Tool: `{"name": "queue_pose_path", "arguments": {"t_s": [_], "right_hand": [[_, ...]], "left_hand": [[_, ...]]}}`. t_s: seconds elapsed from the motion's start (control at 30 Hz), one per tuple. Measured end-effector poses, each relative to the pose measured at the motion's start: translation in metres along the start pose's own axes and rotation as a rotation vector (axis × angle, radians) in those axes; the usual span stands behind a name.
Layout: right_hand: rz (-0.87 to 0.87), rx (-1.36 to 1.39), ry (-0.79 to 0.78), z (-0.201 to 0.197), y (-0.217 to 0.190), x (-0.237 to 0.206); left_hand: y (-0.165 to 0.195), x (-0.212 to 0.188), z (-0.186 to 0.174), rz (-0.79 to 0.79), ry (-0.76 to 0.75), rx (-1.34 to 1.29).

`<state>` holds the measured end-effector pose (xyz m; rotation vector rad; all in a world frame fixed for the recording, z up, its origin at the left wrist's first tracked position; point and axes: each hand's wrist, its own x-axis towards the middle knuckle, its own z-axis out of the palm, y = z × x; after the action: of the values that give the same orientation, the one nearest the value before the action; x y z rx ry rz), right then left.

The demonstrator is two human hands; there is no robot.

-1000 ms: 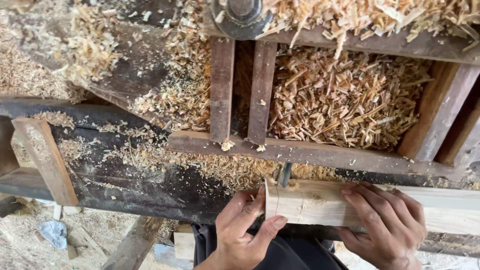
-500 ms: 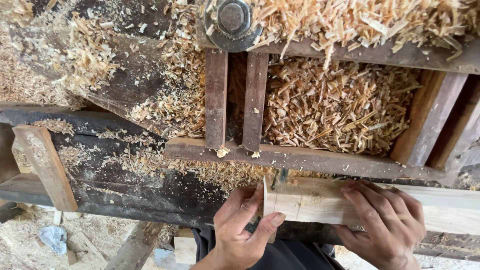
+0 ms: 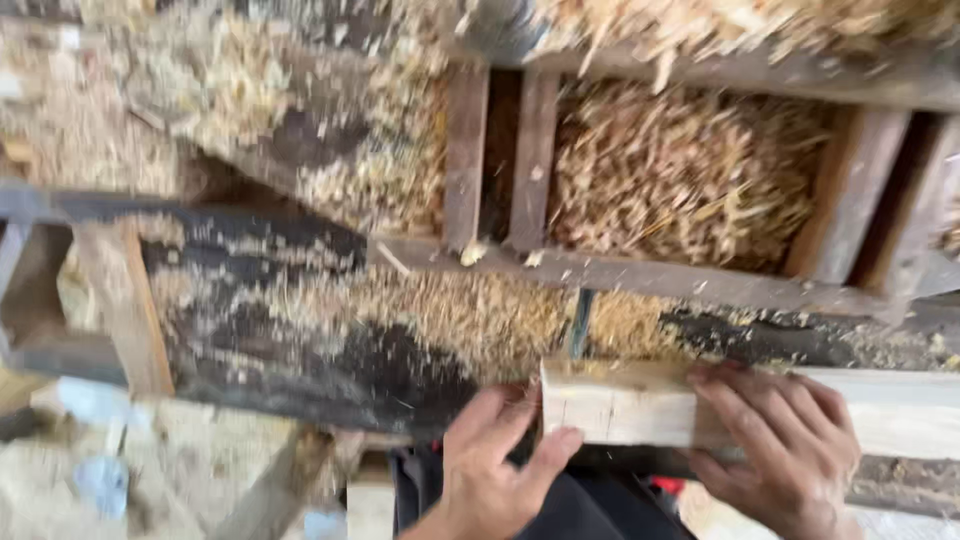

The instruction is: The person uses a mortise machine to cut holes into several pieces of wood, handling them one by one.

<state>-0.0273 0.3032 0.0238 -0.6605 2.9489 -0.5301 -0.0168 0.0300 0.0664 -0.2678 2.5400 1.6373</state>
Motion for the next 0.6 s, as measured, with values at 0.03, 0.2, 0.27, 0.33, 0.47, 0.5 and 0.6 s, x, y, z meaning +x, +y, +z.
{"name": "queue_pose_path", "arguments": {"t_s": [0.03, 0.2, 0.27, 0.33, 0.47, 0.5, 0.6], "right_hand": [[-0.003, 0.012, -0.023, 0.0, 0.0, 0.0], [-0.004, 0.018, -0.012, 0.003, 0.005, 0.006], [-0.033, 0.017, -0.034, 0.004, 0.008, 0.009], [-0.002, 0.038, -0.031, 0.006, 0.009, 0.012], [0.016, 0.034, -0.03, 0.008, 0.009, 0.015], [0.02, 0.032, -0.035, 0.008, 0.01, 0.015], [0.037, 0.038, -0.063, 0.007, 0.01, 0.017]], "left_hand": [[0.004, -0.001, -0.002, -0.049, -0.03, 0.0], [-0.012, 0.0, 0.004, 0.004, 0.011, -0.028], [-0.02, -0.009, 0.01, -0.019, 0.032, -0.047], [-0.03, -0.011, 0.016, 0.021, 0.063, -0.05], [-0.038, -0.013, 0.021, 0.041, 0.053, -0.01], [-0.039, -0.012, 0.021, 0.053, 0.049, -0.007], [-0.039, -0.009, 0.022, 0.058, 0.044, -0.015]]}}
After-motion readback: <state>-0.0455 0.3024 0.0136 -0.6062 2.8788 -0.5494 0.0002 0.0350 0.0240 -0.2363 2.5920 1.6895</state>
